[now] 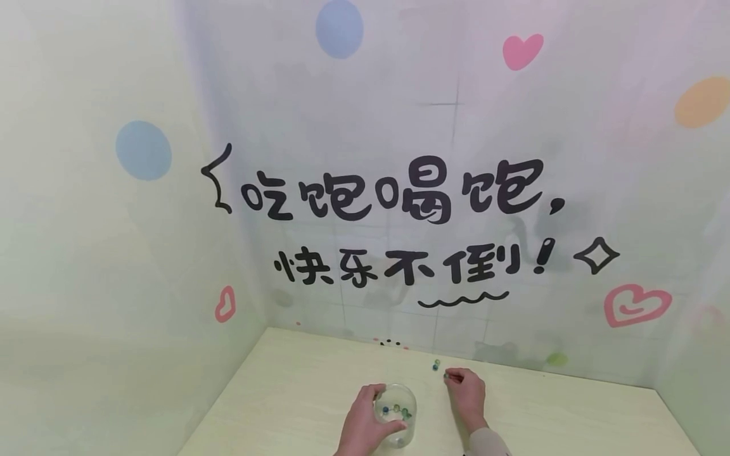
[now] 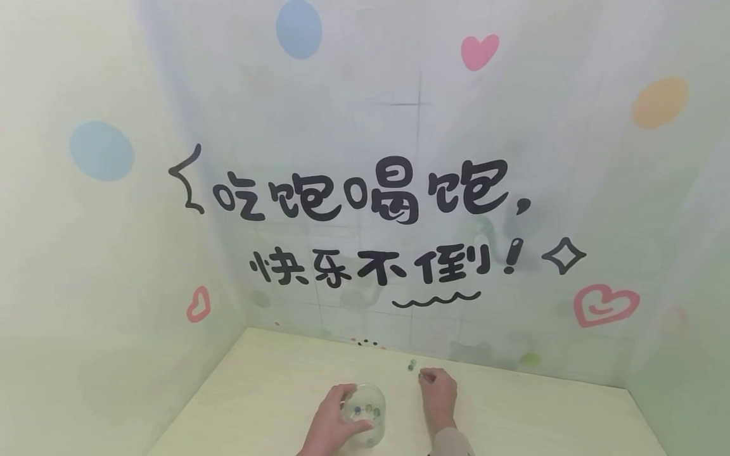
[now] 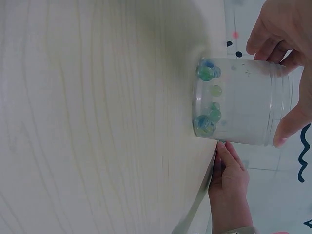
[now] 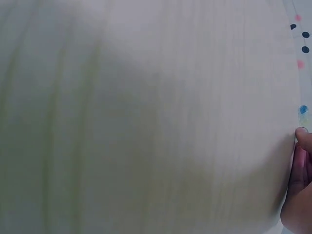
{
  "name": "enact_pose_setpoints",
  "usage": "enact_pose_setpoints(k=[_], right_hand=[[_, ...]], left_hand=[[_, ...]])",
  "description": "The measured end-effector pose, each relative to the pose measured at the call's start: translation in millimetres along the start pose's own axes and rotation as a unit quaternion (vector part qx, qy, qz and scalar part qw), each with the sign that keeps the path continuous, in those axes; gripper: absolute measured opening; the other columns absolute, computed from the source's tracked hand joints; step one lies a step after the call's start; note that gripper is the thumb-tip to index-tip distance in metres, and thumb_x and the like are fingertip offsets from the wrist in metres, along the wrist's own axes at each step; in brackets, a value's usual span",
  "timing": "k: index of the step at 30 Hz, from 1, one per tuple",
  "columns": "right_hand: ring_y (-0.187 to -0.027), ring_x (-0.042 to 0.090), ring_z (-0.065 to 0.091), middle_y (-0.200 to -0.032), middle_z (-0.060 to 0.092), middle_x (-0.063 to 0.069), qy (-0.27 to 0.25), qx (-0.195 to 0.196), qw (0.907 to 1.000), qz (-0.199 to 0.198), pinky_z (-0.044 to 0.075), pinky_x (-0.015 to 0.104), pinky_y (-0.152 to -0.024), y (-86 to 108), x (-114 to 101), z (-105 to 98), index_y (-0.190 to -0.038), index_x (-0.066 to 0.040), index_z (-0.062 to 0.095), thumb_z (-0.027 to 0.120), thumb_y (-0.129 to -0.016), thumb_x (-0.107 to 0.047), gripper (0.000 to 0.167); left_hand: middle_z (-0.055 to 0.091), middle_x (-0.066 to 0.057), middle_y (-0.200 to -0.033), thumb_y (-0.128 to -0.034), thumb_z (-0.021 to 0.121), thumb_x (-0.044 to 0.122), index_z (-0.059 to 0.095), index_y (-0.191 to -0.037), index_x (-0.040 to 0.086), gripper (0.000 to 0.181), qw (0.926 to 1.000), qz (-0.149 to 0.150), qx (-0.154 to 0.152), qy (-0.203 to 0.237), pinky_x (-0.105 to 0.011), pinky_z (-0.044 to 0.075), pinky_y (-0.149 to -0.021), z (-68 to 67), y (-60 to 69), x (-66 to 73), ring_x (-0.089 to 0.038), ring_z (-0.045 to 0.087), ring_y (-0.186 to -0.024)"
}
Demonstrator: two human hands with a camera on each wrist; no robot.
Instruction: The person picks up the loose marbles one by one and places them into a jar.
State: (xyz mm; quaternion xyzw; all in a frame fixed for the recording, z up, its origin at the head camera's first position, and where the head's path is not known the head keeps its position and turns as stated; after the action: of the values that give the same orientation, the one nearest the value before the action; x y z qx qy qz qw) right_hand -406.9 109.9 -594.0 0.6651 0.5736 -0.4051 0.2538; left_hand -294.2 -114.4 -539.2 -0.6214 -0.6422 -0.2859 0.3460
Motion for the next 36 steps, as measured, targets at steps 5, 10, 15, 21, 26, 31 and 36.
enact_pose_setpoints(k=[5, 10, 15, 21, 26, 31, 36], right_hand=[[-0.085, 0.025, 0.068, -0.095, 0.073, 0.017, -0.001, 0.000, 1.0000, 0.004, 0.060, 0.039, -0.076, 0.4, -0.4, -1.0, -0.100, 0.001, 0.073, 0.073, -0.083, 0.003, 0.017], [-0.084, 0.022, 0.066, -0.094, 0.074, 0.015, -0.001, -0.007, 0.9999, 0.009, 0.058, 0.038, -0.077, -1.9, -2.4, -2.9, -0.099, -0.001, 0.074, 0.072, -0.084, 0.001, 0.015], [-0.084, 0.021, 0.065, -0.094, 0.074, 0.014, -0.005, -0.014, 0.9998, 0.016, 0.056, 0.037, -0.076, -3.4, 0.2, -4.2, -0.099, -0.001, 0.074, 0.072, -0.084, 0.000, 0.015], [-0.083, 0.020, 0.065, -0.094, 0.074, 0.015, -0.009, -0.028, 0.9994, 0.020, 0.056, 0.036, -0.074, -2.9, 1.5, -4.8, -0.100, -0.001, 0.073, 0.072, -0.084, 0.000, 0.016], [-0.081, 0.019, 0.065, -0.093, 0.074, 0.014, -0.010, -0.032, 0.9993, 0.013, 0.057, 0.036, -0.074, -1.8, 0.4, -5.3, -0.098, -0.001, 0.073, 0.073, -0.084, 0.000, 0.015], [-0.080, 0.018, 0.066, -0.092, 0.075, 0.014, -0.009, -0.026, 0.9996, -0.008, 0.058, 0.036, -0.074, -0.4, -1.0, -5.5, -0.096, -0.001, 0.074, 0.074, -0.083, 0.001, 0.014], [-0.077, 0.016, 0.067, -0.090, 0.075, 0.015, -0.015, -0.021, 0.9994, -0.024, 0.057, 0.030, -0.070, 2.5, -5.8, -7.9, -0.095, 0.000, 0.075, 0.075, -0.082, 0.001, 0.013]], left_hand=[[0.061, -0.010, -0.124, -0.0662, 0.092, 0.040, 0.055, -0.129, 0.004, 0.081, 1.0000, -0.002, 0.000, 0.000, -0.052, 0.053, -0.097, 0.1, -0.1, 0.2, -0.032, 0.061, -0.115], [0.061, -0.010, -0.124, -0.0662, 0.092, 0.039, 0.055, -0.129, 0.004, 0.081, 1.0000, -0.006, 0.001, 0.003, -0.052, 0.053, -0.098, 0.1, -1.1, 0.0, -0.032, 0.061, -0.116], [0.061, -0.010, -0.125, -0.0658, 0.092, 0.039, 0.055, -0.130, 0.004, 0.081, 1.0000, -0.005, -0.002, 0.008, -0.052, 0.053, -0.099, 1.1, -0.7, 0.2, -0.032, 0.061, -0.117], [0.061, -0.011, -0.124, -0.0657, 0.092, 0.038, 0.055, -0.129, 0.004, 0.080, 1.0000, -0.001, 0.005, -0.001, -0.052, 0.053, -0.097, 1.2, 0.7, 0.6, -0.032, 0.061, -0.116], [0.062, -0.010, -0.121, -0.0654, 0.093, 0.035, 0.056, -0.127, 0.004, 0.078, 0.9999, 0.005, 0.011, -0.008, -0.052, 0.054, -0.095, 1.0, 2.0, 1.8, -0.030, 0.062, -0.113], [0.062, -0.010, -0.121, -0.0659, 0.092, 0.035, 0.056, -0.127, 0.004, 0.077, 0.9998, 0.010, 0.013, -0.014, -0.051, 0.054, -0.095, 0.5, 1.7, 2.9, -0.031, 0.062, -0.113], [0.062, -0.012, -0.121, -0.0661, 0.092, 0.036, 0.056, -0.126, 0.004, 0.077, 0.9997, 0.011, 0.013, -0.016, -0.052, 0.054, -0.095, 0.3, 1.5, 2.0, -0.031, 0.062, -0.112]])
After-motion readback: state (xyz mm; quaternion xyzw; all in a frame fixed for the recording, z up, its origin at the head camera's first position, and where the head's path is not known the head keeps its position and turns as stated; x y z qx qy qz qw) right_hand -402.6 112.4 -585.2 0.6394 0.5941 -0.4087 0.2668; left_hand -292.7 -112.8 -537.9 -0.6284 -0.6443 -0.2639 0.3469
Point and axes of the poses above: each hand's wrist, its own y-axis away from the middle knuckle, its own z-axis out of the palm, x = y × z, the point moved 3 cm from there along -y, towards the middle knuckle
